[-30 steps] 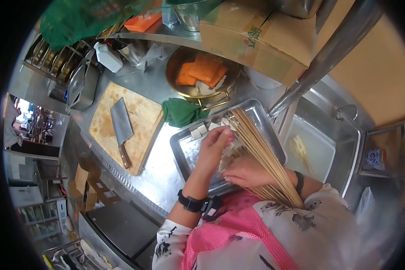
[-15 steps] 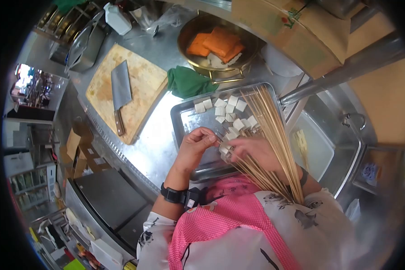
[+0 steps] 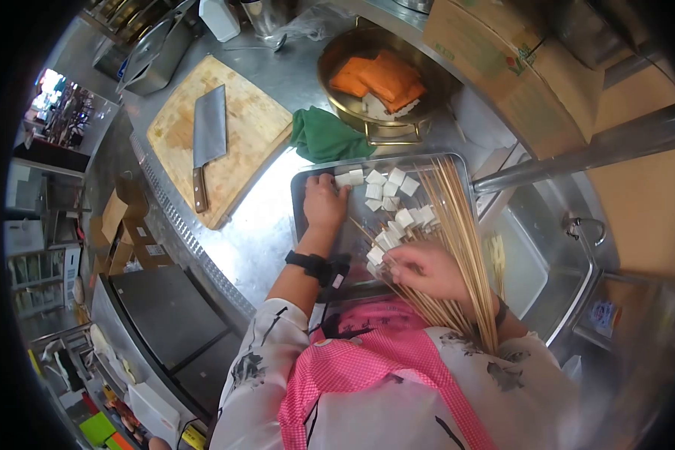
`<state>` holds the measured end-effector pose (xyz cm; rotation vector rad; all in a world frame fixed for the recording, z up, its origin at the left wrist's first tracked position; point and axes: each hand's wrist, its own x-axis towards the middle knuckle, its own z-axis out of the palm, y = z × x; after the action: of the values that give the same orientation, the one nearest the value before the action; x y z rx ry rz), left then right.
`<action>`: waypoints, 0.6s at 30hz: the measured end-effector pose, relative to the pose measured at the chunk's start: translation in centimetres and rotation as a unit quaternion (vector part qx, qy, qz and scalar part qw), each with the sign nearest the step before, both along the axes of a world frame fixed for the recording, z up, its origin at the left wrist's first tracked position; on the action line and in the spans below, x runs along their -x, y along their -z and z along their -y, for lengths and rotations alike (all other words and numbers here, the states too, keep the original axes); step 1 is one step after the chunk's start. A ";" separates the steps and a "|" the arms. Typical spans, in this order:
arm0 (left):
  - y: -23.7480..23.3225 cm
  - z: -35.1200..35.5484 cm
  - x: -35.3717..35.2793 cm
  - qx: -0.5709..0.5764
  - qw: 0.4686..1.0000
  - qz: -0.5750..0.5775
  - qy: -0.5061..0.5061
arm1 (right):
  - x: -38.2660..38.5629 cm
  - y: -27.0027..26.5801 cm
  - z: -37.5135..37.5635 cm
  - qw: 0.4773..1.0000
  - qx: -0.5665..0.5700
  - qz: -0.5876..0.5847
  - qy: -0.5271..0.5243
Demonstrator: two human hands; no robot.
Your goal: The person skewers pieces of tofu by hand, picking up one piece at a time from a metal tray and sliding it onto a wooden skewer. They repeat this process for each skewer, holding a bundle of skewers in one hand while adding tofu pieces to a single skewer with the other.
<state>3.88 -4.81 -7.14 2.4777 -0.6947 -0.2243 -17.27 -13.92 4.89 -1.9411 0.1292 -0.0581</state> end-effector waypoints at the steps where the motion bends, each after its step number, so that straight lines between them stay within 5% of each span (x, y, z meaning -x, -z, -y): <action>1: 0.3 0.2 0.1 0.019 1.000 0.023 -0.006 | 0.0 0.2 0.0 1.000 -0.009 0.012 -0.001; 4: 0.8 0.2 0.0 0.043 0.997 0.063 0.012 | 0.0 -0.5 -0.1 1.000 -0.008 -0.027 0.007; 7: 0.6 0.0 -0.1 0.056 0.996 -0.060 0.036 | 0.0 0.0 -0.2 1.000 0.008 -0.009 0.000; 9: 1.0 -0.5 0.0 0.189 0.969 -0.160 0.017 | 0.1 -0.1 -0.2 1.000 0.003 -0.011 0.003; 11: -0.3 -1.1 0.6 0.322 0.895 -0.308 -0.020 | 0.2 -0.1 -0.2 1.000 -0.008 -0.015 0.006; 13: -3.5 -2.2 1.0 0.439 0.750 -0.489 -0.079 | 0.3 -0.1 -0.1 0.999 -0.026 -0.018 0.008; 16: -6.2 -4.0 1.5 0.482 0.634 -0.594 -0.111 | 0.3 0.0 -0.3 0.997 -0.065 -0.049 0.007; 18: -6.7 -4.8 2.0 0.463 0.626 -0.616 -0.117 | 0.3 0.3 -0.6 0.996 -0.075 -0.052 0.019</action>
<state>1.89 -0.01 -0.41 0.9296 0.1671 -1.0175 -17.59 -13.30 4.61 -1.7918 0.2339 0.0272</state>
